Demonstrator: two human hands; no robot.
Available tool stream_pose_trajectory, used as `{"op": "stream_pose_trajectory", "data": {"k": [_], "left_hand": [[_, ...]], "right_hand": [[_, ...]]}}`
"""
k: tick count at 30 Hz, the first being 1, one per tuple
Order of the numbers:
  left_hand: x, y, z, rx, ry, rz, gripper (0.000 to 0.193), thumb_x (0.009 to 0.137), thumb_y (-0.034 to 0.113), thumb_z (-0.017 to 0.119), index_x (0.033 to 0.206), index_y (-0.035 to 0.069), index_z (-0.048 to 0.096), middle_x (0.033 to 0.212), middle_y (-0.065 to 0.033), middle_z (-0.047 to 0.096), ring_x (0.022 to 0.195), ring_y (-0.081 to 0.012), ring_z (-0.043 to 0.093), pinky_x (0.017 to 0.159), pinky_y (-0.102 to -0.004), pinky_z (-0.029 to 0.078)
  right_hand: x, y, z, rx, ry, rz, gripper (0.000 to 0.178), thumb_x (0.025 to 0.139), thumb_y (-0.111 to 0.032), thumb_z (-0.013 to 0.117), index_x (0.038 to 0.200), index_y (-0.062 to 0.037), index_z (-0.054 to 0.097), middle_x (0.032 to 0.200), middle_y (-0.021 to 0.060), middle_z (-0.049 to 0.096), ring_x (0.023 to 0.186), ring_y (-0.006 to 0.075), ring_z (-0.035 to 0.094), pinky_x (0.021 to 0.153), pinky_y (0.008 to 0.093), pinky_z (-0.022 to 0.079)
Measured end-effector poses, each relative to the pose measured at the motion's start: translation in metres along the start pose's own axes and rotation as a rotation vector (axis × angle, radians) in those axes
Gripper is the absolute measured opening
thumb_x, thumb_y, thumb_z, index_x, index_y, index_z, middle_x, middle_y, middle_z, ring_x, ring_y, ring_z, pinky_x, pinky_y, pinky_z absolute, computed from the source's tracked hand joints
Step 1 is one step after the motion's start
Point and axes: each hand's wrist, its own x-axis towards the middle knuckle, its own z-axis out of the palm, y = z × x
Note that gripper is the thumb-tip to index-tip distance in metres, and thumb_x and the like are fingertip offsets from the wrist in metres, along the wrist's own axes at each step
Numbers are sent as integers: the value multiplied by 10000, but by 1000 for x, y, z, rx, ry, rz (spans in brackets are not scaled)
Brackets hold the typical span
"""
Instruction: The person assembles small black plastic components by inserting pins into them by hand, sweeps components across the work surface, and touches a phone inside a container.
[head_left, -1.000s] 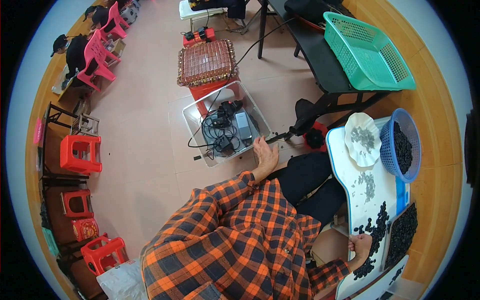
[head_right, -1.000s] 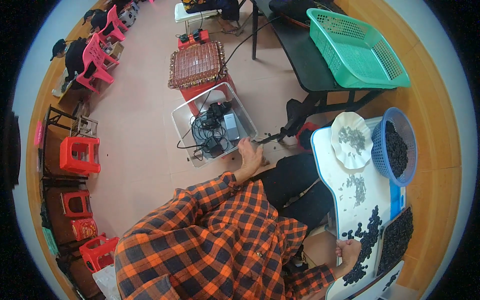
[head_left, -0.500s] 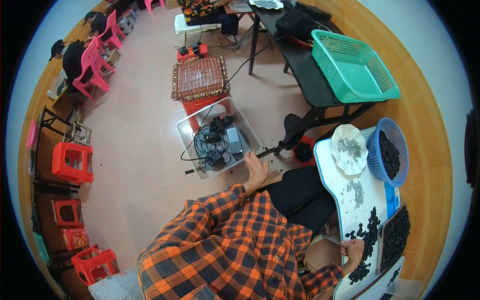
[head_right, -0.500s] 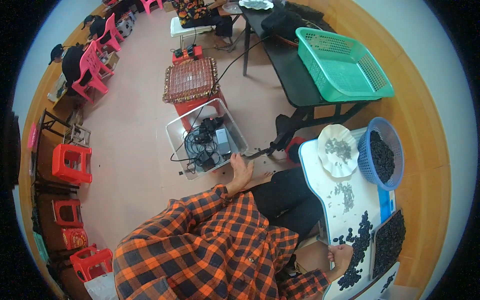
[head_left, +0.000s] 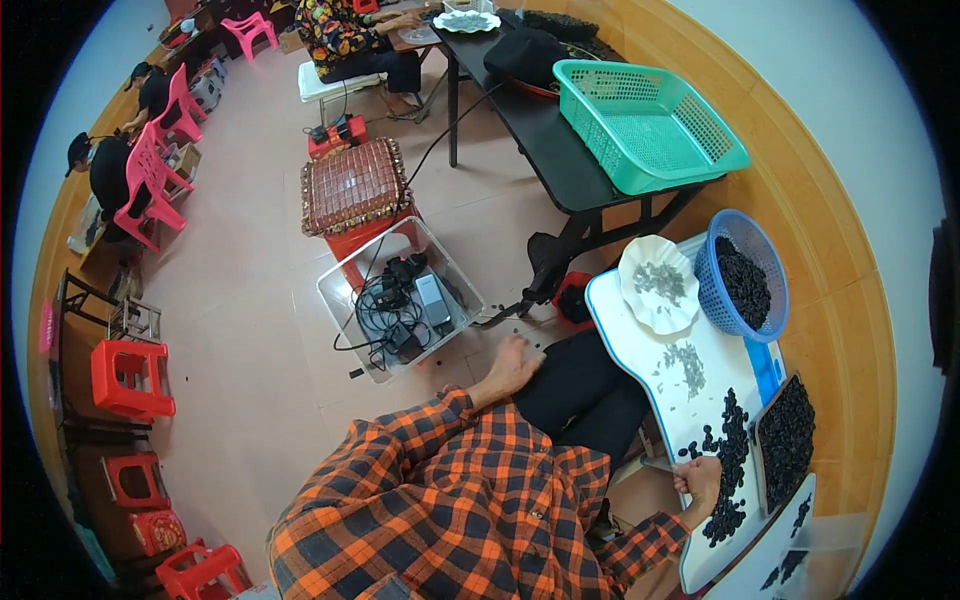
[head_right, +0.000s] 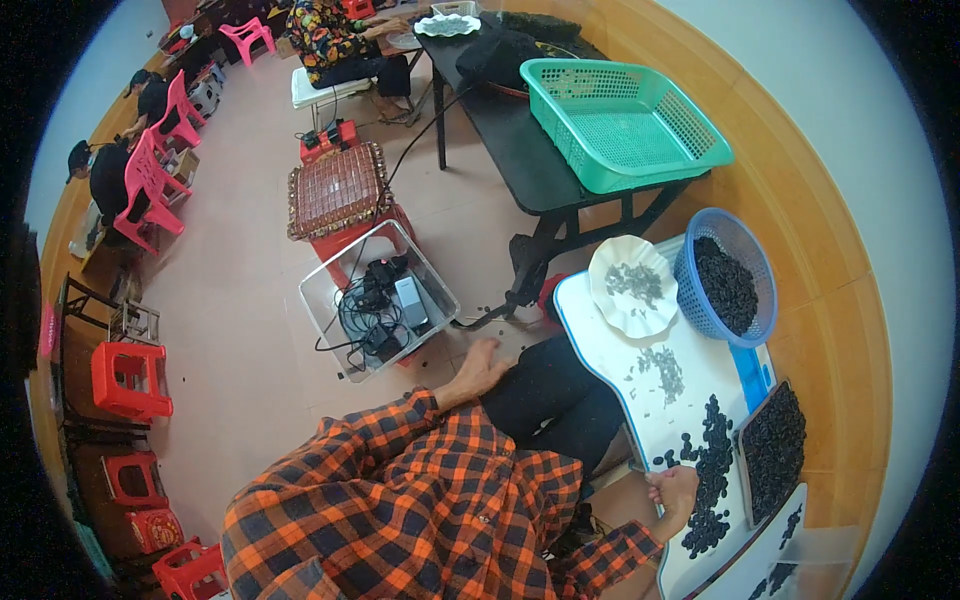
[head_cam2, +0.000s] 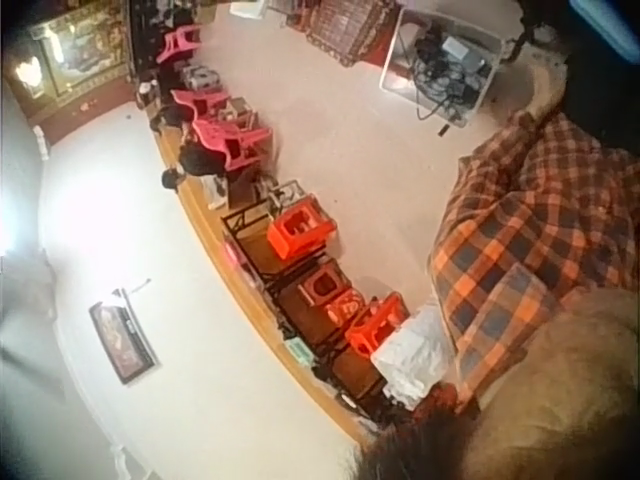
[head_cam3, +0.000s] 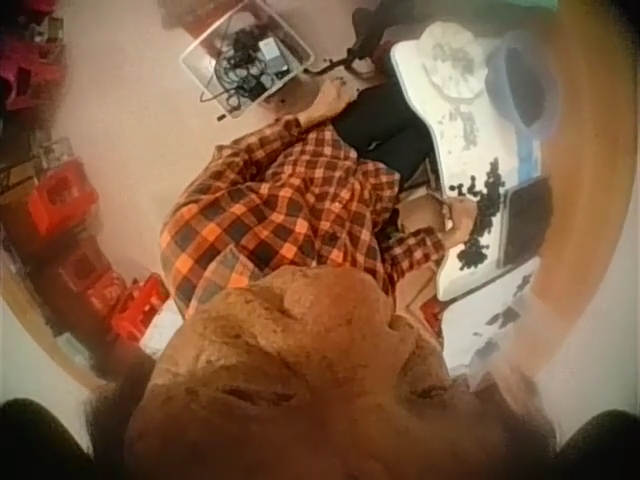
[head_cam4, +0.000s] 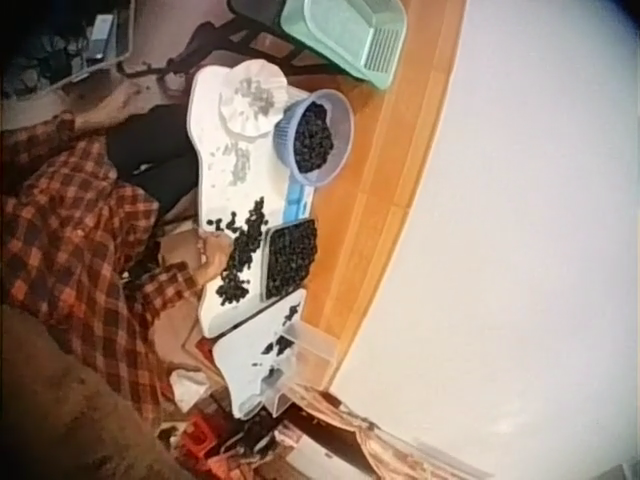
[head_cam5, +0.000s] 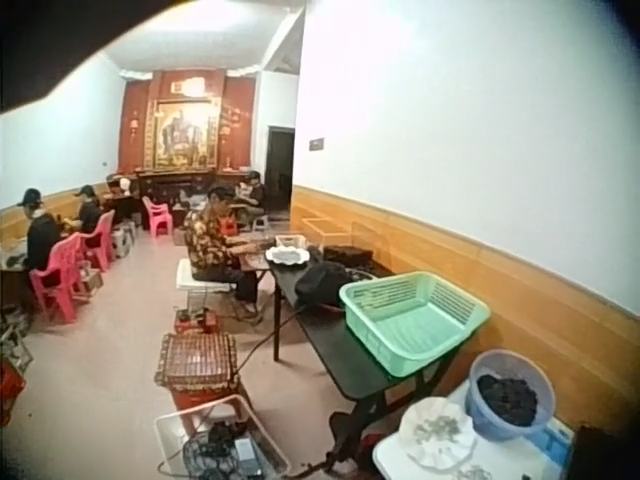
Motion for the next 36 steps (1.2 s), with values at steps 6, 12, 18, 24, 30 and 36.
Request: {"op": "stream_pose_trajectory", "data": {"k": [6, 12, 18, 24, 30, 36], "left_hand": [[-16, 49, -1, 102, -538, 144, 867, 850, 608, 482, 1377, -53, 290, 1381, -294, 323, 1271, -433, 329, 1050, -496, 301], [-18, 61, 1, 311, -578, 244, 1027, 787, 652, 543, 1410, -67, 158, 1419, -330, 201, 1273, -483, 292, 1029, -540, 303], [-10, 53, 5, 107, 270, 156, 942, 807, 440, 632, 1405, -83, 126, 1440, -356, 78, 1313, -516, 169, 1061, -534, 220], [-2, 19, -5, 116, 490, -28, 884, 825, 320, 615, 1394, -119, 101, 1438, -381, 17, 1343, -511, 80, 1092, -520, 125], [3, 3, -13, 69, 535, -210, 862, 851, 329, 586, 1390, -133, 97, 1438, -386, -5, 1345, -511, 65, 1093, -530, 121], [1, 5, -11, 94, 513, -189, 859, 864, 334, 577, 1394, -126, 83, 1438, -385, -14, 1349, -511, 51, 1093, -532, 119]], "right_hand": [[-7, -7, 0, 24, -18, -8, 176, 712, 4, 693, 584, 40, 579, 510, 97, 571, 377, 130, 534, 337, 234, 410], [-8, -1, 0, 10, 1, 5, 176, 711, 1, 697, 587, 39, 577, 514, 95, 575, 376, 128, 532, 336, 237, 409], [-13, -10, 0, 18, -9, 23, 166, 704, -8, 712, 620, 39, 577, 519, 97, 578, 392, 123, 536, 350, 239, 408], [-14, -10, -3, 53, -28, 54, 171, 687, -3, 723, 625, 41, 570, 524, 102, 579, 395, 124, 532, 356, 243, 401], [-11, -6, -3, 70, -40, 38, 169, 680, 0, 726, 631, 41, 570, 516, 104, 572, 392, 127, 527, 353, 247, 393], [-8, -1, -2, 86, -32, 35, 172, 675, 0, 727, 628, 44, 568, 511, 103, 570, 391, 127, 525, 355, 245, 390]]}}
